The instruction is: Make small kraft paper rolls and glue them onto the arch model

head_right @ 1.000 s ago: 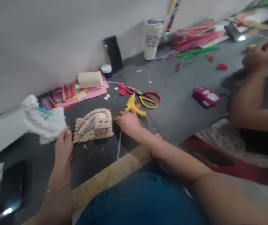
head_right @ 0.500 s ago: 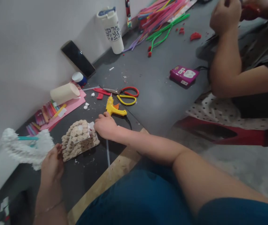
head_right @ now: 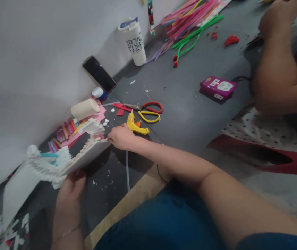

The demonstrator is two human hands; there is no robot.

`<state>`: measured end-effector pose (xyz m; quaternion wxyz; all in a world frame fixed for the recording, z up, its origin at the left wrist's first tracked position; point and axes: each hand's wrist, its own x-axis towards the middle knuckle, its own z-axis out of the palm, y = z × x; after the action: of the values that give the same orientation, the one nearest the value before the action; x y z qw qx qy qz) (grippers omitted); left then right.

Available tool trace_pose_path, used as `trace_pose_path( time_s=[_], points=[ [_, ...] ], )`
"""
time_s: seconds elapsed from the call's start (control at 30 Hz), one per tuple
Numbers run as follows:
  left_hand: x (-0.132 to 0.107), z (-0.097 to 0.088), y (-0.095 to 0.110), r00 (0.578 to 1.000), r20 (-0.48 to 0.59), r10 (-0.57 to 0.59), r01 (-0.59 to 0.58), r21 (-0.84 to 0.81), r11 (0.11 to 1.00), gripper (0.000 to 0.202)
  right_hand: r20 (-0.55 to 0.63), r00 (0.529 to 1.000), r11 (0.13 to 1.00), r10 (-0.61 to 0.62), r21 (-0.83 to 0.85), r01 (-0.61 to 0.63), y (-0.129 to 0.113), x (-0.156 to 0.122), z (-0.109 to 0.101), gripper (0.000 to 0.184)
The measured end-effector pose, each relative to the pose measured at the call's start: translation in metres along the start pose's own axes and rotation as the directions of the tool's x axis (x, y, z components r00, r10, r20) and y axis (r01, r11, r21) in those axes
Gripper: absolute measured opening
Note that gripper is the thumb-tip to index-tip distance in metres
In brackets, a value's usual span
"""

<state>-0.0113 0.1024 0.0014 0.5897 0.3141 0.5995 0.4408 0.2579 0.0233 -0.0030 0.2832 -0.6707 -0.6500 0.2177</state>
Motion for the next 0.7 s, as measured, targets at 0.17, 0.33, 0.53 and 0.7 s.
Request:
trace_pose_path(
  time_s=[0.17, 0.33, 0.53, 0.7],
  points=[
    [-0.003, 0.0, -0.013, 0.998, 0.002, 0.056, -0.055, -0.037, 0.998, 0.022, 0.004, 0.999, 0.99, 0.04, 0.134, -0.041, -0.001, -0.004, 0.002, 0.025],
    [-0.018, -0.008, -0.021, 0.994, 0.063, 0.086, -0.088, 0.022, 0.996, 0.015, 0.005, 0.995, 0.932, 0.102, 0.349, -0.097, -0.003, -0.009, -0.001, 0.03],
    [-0.041, -0.013, -0.014, 0.973, 0.135, 0.186, -0.194, 0.048, 0.98, 0.037, 0.019, 0.99, 0.682, 0.137, 0.723, -0.108, -0.012, -0.006, -0.005, 0.025],
    [-0.054, -0.014, -0.015, 0.957, 0.24, 0.161, -0.184, 0.074, 0.98, 0.042, 0.027, 0.98, 0.409, 0.196, 0.906, -0.107, -0.026, 0.002, -0.006, 0.017]
  ],
)
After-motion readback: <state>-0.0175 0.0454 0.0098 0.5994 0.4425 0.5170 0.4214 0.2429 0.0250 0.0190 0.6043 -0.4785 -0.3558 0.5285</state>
